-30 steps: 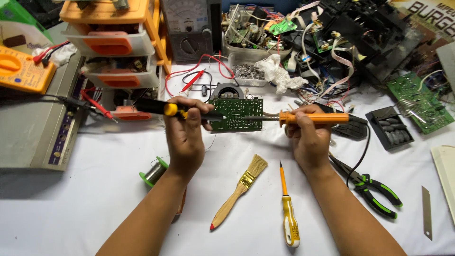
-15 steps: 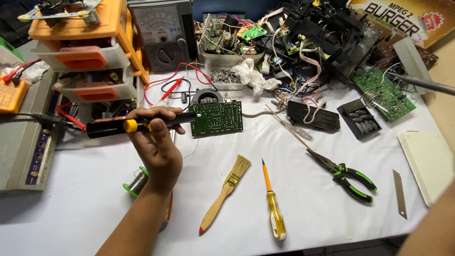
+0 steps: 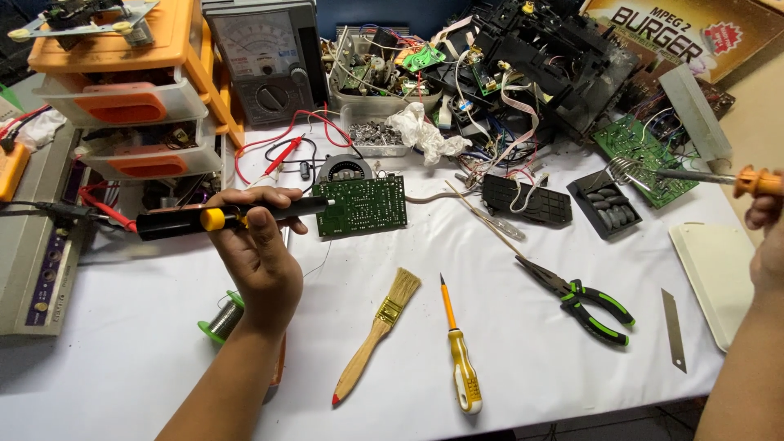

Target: Desoldering a circuit board and performing maintenance on a desoldering pump by cleaning it and applying glue.

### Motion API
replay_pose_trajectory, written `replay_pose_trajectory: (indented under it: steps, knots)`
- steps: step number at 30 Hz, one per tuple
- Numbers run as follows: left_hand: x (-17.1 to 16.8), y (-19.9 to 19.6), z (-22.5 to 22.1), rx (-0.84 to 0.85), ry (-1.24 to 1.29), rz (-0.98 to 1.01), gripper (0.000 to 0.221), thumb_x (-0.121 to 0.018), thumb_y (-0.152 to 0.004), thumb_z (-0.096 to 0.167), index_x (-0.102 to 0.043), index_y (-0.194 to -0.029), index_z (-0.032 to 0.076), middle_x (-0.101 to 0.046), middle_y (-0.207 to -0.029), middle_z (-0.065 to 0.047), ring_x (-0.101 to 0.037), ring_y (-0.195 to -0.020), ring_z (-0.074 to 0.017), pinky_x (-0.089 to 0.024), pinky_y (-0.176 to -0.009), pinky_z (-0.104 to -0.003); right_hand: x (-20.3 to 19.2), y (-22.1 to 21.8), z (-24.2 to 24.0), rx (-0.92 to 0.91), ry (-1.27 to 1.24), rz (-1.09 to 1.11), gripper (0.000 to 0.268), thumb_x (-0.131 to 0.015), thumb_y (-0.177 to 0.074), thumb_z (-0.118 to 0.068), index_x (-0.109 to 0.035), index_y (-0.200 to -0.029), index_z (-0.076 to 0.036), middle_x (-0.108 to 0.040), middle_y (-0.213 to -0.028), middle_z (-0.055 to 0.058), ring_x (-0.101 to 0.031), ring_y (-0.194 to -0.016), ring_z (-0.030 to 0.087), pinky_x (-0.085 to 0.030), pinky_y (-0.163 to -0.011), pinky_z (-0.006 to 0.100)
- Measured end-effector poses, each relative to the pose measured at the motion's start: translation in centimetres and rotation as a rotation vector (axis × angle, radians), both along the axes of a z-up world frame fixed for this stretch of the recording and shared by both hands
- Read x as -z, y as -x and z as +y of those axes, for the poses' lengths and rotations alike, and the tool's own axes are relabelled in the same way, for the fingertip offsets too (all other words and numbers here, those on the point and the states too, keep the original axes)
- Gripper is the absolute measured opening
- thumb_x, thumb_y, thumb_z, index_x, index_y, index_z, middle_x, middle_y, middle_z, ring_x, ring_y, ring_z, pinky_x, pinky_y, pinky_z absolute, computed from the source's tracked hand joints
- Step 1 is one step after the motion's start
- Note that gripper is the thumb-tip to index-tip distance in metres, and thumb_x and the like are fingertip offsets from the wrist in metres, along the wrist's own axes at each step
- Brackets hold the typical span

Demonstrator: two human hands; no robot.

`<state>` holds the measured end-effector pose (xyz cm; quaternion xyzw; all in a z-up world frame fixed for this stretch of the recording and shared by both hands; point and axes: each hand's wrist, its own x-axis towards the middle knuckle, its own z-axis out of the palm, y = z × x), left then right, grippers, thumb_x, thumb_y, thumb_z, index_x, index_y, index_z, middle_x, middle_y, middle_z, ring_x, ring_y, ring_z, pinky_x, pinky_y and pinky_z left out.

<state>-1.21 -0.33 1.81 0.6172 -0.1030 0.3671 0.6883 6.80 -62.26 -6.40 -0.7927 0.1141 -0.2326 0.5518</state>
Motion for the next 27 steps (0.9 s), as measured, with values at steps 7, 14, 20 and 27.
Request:
replay_pose_trajectory:
  steps: [7, 14, 20, 27]
  knots:
    - [0.0, 0.1, 0.0, 0.005, 0.001, 0.009, 0.016, -0.036, -0.097, 0.026, -0.029, -0.102, 0.013, -0.046, -0.089, -0.01, -0.055, -0.092, -0.0225, -0.047, -0.057, -0.024, -7.5, 2.6, 14.3, 0.013, 0.177, -0.073, 0.009, -0.034, -0.106, -0.02, -0.031, -0.1, -0.014, -0.047, -0.087, 0.011, -0.03, -0.063, 0.004, -0.022, -0.053, 0.016]
    - [0.2, -0.1, 0.1, 0.034, 0.061, -0.003, 0.018, -0.037, -0.096, 0.028, -0.03, -0.102, 0.013, -0.047, -0.09, -0.011, -0.055, -0.091, -0.0229, -0.047, -0.056, -0.024, -6.3, 3.3, 17.5, 0.109, 0.028, -0.166, 0.01, -0.051, -0.104, -0.017, -0.046, -0.108, -0.01, -0.05, -0.082, 0.005, -0.048, -0.067, 0.006, -0.038, -0.055, 0.015]
    - [0.4, -0.2, 0.5, 0.157, 0.156, 0.06, 0.023, -0.036, -0.096, 0.028, -0.027, -0.108, 0.011, -0.049, -0.092, -0.012, -0.055, -0.092, -0.024, -0.048, -0.057, -0.026, -5.9, 4.7, 19.4, 0.103, -0.11, -0.158, 0.019, -0.053, -0.101, -0.017, -0.046, -0.118, -0.011, -0.052, -0.08, 0.002, -0.051, -0.065, 0.004, -0.044, -0.06, 0.014]
    - [0.3, -0.4, 1.1, 0.602, 0.64, 0.2, 0.057, -0.034, -0.076, 0.066, -0.048, -0.096, 0.014, -0.052, -0.088, -0.012, -0.055, -0.1, -0.0322, -0.049, -0.061, -0.032, -5.1, 8.8, 22.3, 0.464, -0.65, -0.31, 0.019, -0.051, -0.084, -0.005, -0.044, -0.094, -0.019, -0.044, -0.083, 0.001, -0.045, -0.065, 0.009, -0.034, -0.053, 0.023]
